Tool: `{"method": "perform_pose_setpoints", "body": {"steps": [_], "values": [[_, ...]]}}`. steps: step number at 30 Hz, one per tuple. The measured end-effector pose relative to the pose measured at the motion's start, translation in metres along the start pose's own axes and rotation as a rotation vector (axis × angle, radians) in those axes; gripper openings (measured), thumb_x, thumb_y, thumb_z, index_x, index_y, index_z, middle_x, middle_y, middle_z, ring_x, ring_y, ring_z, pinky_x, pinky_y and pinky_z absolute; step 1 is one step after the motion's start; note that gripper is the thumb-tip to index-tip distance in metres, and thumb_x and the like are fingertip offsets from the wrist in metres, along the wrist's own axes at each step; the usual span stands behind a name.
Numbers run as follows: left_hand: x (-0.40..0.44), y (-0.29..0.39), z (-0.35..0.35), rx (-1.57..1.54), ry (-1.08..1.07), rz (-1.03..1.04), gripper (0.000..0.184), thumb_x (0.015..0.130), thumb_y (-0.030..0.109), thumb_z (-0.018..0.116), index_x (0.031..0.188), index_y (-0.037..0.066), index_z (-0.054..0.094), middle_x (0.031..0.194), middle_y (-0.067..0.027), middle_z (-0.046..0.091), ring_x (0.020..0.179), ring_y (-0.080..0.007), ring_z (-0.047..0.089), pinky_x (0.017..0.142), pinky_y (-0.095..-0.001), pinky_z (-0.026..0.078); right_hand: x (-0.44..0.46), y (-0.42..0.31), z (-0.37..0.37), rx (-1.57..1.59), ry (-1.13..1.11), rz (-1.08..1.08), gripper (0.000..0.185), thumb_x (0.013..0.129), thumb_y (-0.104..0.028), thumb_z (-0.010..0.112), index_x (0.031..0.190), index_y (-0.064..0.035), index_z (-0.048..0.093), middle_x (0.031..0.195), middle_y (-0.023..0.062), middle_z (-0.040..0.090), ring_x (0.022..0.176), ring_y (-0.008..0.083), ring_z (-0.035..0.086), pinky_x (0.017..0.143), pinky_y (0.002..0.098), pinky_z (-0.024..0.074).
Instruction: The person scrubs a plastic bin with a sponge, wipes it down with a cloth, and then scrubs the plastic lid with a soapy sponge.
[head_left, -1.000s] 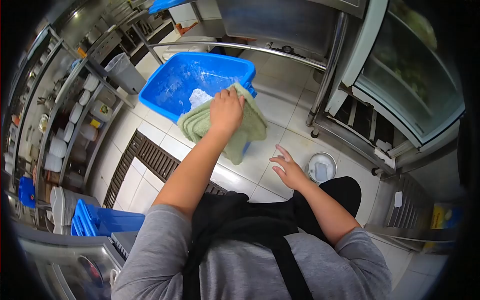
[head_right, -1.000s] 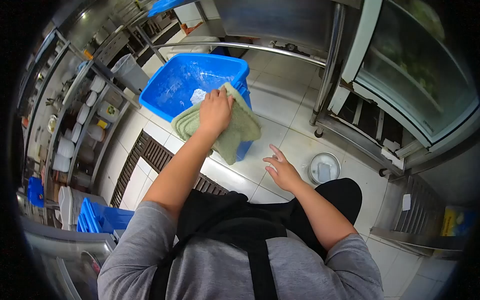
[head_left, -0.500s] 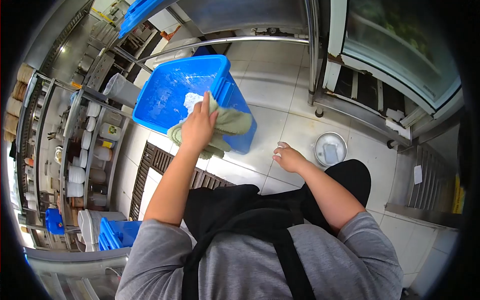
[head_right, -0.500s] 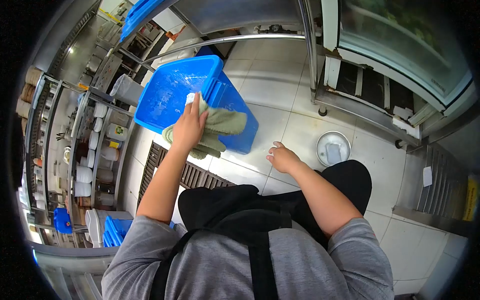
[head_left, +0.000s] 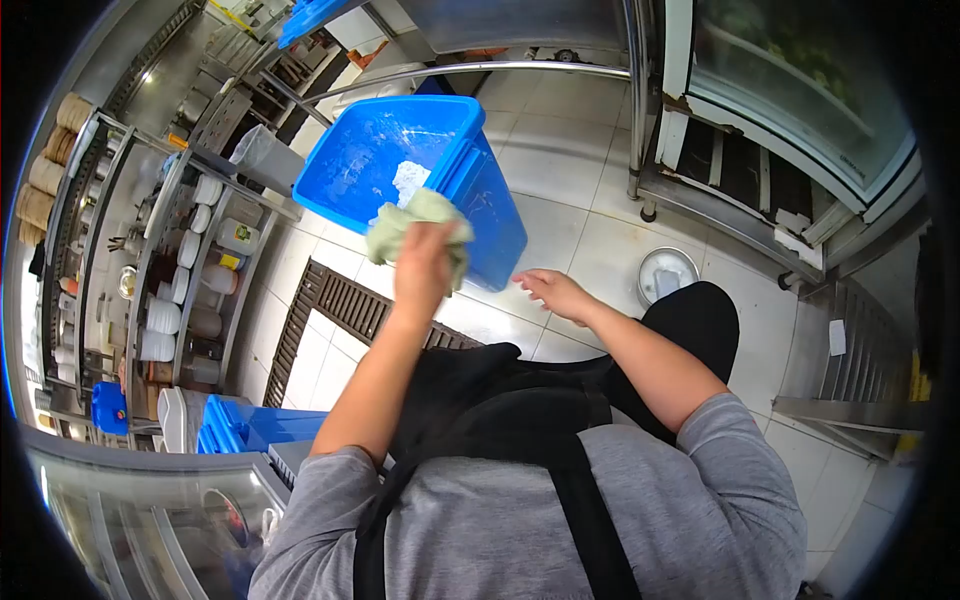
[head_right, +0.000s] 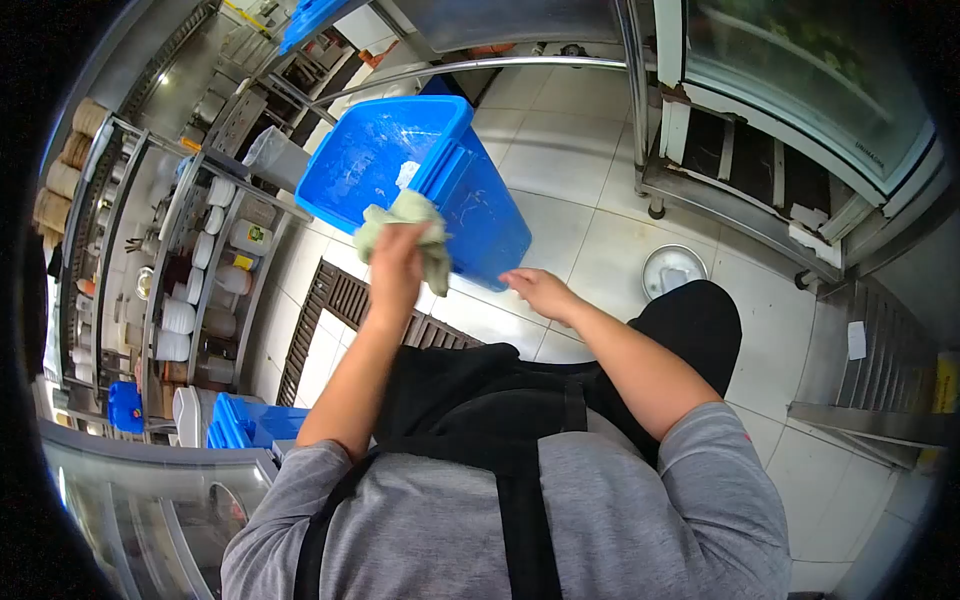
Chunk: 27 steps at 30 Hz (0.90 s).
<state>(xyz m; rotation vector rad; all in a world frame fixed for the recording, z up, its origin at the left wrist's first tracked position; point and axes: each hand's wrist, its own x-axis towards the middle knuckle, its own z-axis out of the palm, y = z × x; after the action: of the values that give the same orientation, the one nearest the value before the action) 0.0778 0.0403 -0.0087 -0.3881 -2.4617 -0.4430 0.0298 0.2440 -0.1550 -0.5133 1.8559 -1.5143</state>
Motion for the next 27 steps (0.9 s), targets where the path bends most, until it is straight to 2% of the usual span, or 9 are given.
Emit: {"method": "perform_pose_setpoints", "body": {"steps": [1,2,4,7,9,12,17,21,27], "values": [[-0.008,0.015,0.011,-0.064,-0.080,-0.030,0.040,0.076,-0.007,0.055,0.111,0.007,0.066,0.094,-0.0151,0.059,0.088,-0.0333,0.060,0.076,-0.0413,0.050,-0.008,-0.012,0.009,0.425,0.002,0.157,0.040,0.101,-0.036,0.044,0.127,-0.0076,0.054,0.131,0.0099,0.054,0.121,0.0270,0.053,0.097,0.0430,0.0469],[-0.014,0.033,0.022,-0.138,-0.142,-0.006,0.039,0.077,-0.004,0.057,0.113,0.009,0.065,0.097,-0.0151,0.059,0.092,-0.0351,0.061,0.079,-0.0423,0.051,-0.010,-0.010,0.014,0.411,0.006,0.160,0.040,0.101,-0.036,0.044,0.127,-0.0076,0.054,0.131,0.0099,0.054,0.121,0.0270,0.053,0.097,0.0430,0.0469],[-0.022,0.057,0.038,-0.359,-0.328,0.097,0.040,0.080,0.003,0.061,0.119,0.015,0.064,0.108,-0.0133,0.061,0.098,-0.0349,0.061,0.084,-0.0421,0.051,-0.007,0.005,0.023,1.195,-0.151,0.118,0.042,0.102,-0.041,0.041,0.130,-0.0125,0.051,0.133,0.0073,0.051,0.119,0.0252,0.053,0.096,0.0444,0.0477],[-0.017,0.080,0.018,-0.295,-0.519,0.217,0.047,0.078,0.016,0.071,0.125,0.015,0.062,0.120,-0.0116,0.062,0.105,-0.0305,0.060,0.087,-0.0397,0.050,-0.009,0.033,0.020,1.231,-0.020,0.069,0.037,0.101,-0.039,0.041,0.128,-0.0152,0.052,0.128,0.0068,0.055,0.118,0.0250,0.054,0.097,0.0444,0.0470],[0.005,0.052,0.015,-0.130,-0.320,0.212,0.054,0.078,0.029,0.073,0.129,0.017,0.058,0.112,-0.0078,0.063,0.101,-0.0320,0.060,0.085,-0.0411,0.049,-0.004,0.040,0.002,1.284,-0.092,-0.065,0.033,0.101,-0.035,0.042,0.125,-0.0165,0.055,0.123,0.0052,0.059,0.115,0.0232,0.055,0.094,0.0426,0.0475],[0.045,-0.009,0.021,0.266,-0.028,-0.056,0.048,0.080,0.028,0.070,0.125,0.015,0.059,0.121,-0.0119,0.056,0.103,-0.0341,0.056,0.082,-0.0464,0.047,-0.003,0.026,-0.008,1.499,0.378,0.058,0.027,0.099,-0.030,0.045,0.119,-0.0179,0.059,0.117,0.0033,0.061,0.103,0.0197,0.059,0.085,0.0370,0.0494],[0.045,-0.057,0.040,0.280,-0.104,-0.124,0.051,0.082,0.026,0.070,0.129,0.012,0.057,0.126,-0.0141,0.053,0.101,-0.0365,0.058,0.082,-0.0456,0.048,0.055,-0.006,-0.040,1.418,0.288,-0.158,0.026,0.098,-0.022,0.049,0.121,-0.0129,0.058,0.115,0.0042,0.063,0.105,0.0217,0.061,0.093,0.0393,0.0488],[0.045,-0.054,0.035,0.194,-0.100,-0.198,0.049,0.082,0.026,0.069,0.128,0.012,0.058,0.128,-0.0132,0.052,0.098,-0.0358,0.060,0.081,-0.0477,0.048,0.107,-0.102,-0.037,0.506,0.745,-0.340,0.040,0.096,-0.011,0.050,0.135,-0.0023,0.049,0.115,0.0112,0.063,0.105,0.0206,0.061,0.087,0.0346,0.0489],[0.046,-0.060,0.031,0.016,-0.164,-0.337,0.035,0.080,0.031,0.070,0.112,0.019,0.070,0.129,-0.0143,0.052,0.100,-0.0366,0.059,0.083,-0.0470,0.047,0.181,-0.155,-0.082,0.444,0.849,-0.550,0.042,0.091,-0.020,0.059,0.127,0.0001,0.056,0.120,0.0173,0.062,0.110,0.0257,0.059,0.093,0.0345,0.0458]]}}
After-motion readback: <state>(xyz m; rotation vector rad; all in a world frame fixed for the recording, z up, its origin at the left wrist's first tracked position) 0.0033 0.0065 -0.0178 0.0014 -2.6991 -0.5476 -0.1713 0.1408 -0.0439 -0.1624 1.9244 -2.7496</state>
